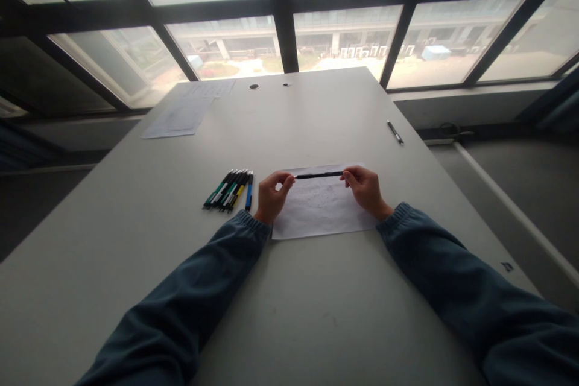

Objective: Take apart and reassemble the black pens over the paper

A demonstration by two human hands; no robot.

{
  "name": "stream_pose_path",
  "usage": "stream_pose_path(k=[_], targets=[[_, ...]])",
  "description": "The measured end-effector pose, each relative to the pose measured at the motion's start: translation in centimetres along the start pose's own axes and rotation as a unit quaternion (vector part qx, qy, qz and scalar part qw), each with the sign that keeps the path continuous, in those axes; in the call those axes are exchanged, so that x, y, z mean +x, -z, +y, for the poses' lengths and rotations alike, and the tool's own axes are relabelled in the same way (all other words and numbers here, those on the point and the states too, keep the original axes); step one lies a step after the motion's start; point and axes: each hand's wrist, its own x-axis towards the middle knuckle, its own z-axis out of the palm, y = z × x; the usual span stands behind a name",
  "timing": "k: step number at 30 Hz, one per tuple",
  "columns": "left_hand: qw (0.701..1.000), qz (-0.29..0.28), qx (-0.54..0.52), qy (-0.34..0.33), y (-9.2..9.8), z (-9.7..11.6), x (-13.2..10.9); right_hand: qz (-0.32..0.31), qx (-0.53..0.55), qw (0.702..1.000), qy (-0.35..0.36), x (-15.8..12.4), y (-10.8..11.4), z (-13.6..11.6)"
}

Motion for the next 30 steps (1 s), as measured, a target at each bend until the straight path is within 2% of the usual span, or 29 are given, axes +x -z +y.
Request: stream_pose_path(k=[30], targets=[[1.0, -0.007, 0.003, 0.009, -0.01, 0.01, -0.04, -0.008, -0.009, 1.0, -0.001, -0.04, 0.06, -0.51]])
